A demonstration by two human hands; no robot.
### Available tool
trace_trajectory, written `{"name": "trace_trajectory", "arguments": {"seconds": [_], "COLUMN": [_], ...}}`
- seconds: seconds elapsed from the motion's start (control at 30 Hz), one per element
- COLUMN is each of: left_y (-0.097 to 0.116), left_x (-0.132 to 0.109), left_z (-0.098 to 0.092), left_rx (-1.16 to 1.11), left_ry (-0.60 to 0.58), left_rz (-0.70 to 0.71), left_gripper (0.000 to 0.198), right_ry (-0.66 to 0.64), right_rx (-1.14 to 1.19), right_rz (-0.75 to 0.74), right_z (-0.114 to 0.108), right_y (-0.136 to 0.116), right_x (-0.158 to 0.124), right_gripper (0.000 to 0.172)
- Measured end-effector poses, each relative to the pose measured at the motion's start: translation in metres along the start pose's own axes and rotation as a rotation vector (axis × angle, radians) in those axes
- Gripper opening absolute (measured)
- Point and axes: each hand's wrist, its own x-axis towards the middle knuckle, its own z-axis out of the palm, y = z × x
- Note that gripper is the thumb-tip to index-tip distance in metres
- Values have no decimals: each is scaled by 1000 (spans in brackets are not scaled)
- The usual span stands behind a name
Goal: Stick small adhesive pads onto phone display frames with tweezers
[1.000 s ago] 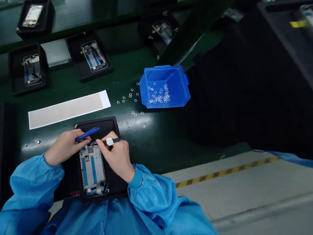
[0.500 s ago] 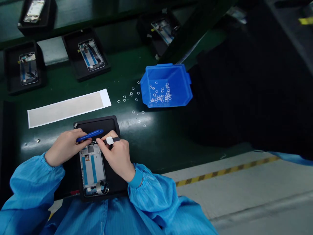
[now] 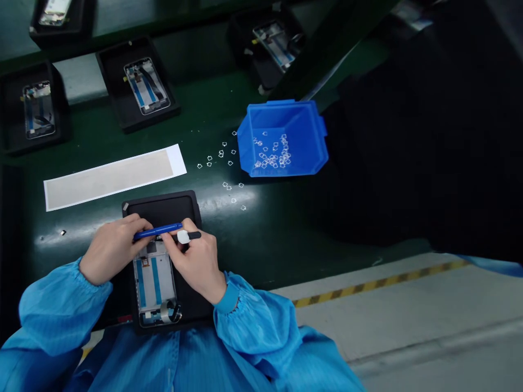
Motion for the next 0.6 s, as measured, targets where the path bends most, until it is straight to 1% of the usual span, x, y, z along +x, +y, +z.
{"name": "trace_trajectory", "arguments": {"seconds": [0.1, 0.17, 0.3, 0.43, 0.6], "left_y": [0, 0, 0, 0, -5], "left_x": [1, 1, 1, -1, 7], "left_z": [-1, -2, -3, -3, -1], "left_rx": [3, -6, -20, -33, -71], "left_ry": [-15, -17, -19, -23, 15], "left_rz": [2, -3, -11, -12, 3], "left_gripper": [17, 17, 17, 17, 16], "right_ry": [21, 6, -44, -33, -38], "right_rx": [38, 38, -27, -71, -92], "right_rz": [-8, -16, -57, -101, -113], "right_z": [0, 1, 1, 0, 3], "right_y": [1, 2, 3, 3, 4], "right_x": [-2, -3, -2, -2, -1], "right_gripper": [20, 20, 21, 22, 22]}}
